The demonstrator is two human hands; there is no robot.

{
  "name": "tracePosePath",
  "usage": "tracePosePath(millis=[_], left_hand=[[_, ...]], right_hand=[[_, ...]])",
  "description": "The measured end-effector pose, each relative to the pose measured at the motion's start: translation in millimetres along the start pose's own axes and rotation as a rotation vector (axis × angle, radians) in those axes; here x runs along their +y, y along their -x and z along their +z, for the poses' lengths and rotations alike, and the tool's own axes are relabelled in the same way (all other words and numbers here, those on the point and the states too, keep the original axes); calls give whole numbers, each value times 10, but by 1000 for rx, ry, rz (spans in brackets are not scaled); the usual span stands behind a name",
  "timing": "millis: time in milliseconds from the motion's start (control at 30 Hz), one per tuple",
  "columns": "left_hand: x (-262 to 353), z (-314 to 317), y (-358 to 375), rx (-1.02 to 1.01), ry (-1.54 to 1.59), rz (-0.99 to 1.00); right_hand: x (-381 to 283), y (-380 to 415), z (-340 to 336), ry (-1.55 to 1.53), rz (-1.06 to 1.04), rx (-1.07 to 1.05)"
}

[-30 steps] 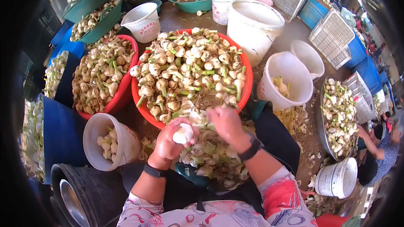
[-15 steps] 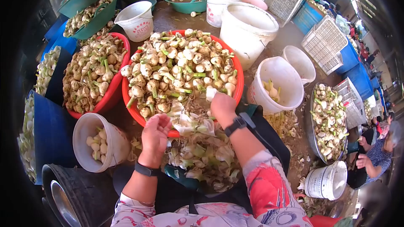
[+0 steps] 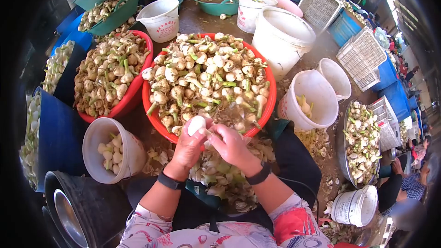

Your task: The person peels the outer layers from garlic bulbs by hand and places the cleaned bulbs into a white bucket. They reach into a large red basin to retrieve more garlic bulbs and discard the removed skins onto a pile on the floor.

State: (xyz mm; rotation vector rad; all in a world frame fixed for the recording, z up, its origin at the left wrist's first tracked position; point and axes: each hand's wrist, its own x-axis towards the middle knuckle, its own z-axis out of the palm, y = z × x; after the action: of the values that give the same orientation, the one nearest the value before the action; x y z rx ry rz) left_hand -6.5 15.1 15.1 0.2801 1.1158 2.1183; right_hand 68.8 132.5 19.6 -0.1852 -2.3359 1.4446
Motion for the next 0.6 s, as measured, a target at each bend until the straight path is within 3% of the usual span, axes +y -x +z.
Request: tracePosePath(millis=[33,67,133,167,200,267,300,333,400,467,500,533,600], left_hand=[[28,2,19,2,-82,21],[68,-9,45,4,-87,23],[152,-31,103,112,-257,187],[215,-82,121,272,-278,266],[320,-240,117,286,-182,365],[651,-529,147,551,282,510],[877,-705,248,622,372,569],[1097,-653,313,859,530,574],[949,-1031,320,690,789,433],[560,-979,189,230,716,297],[474,-786,142,255,619,176],[408,-591,90,280,519,54],[441,-296,67,615,339,-54]], right_hand=[[-48,71,21,-29,135,-13],[-7,87,20,-35,132,-13],[235,82,-24,-556,503,313],[364,76,-79,-604,502,370],[335,54,-117,-605,499,369],[257,-18,-201,109,591,67],[377,-84,-217,472,457,35],[479,-183,-177,473,452,27],[610,-457,-1,560,156,162],[622,-733,220,805,-7,-57],[783,-854,338,917,-143,-183],[843,-946,451,1042,-48,-338],[971,-999,573,1076,22,-314]])
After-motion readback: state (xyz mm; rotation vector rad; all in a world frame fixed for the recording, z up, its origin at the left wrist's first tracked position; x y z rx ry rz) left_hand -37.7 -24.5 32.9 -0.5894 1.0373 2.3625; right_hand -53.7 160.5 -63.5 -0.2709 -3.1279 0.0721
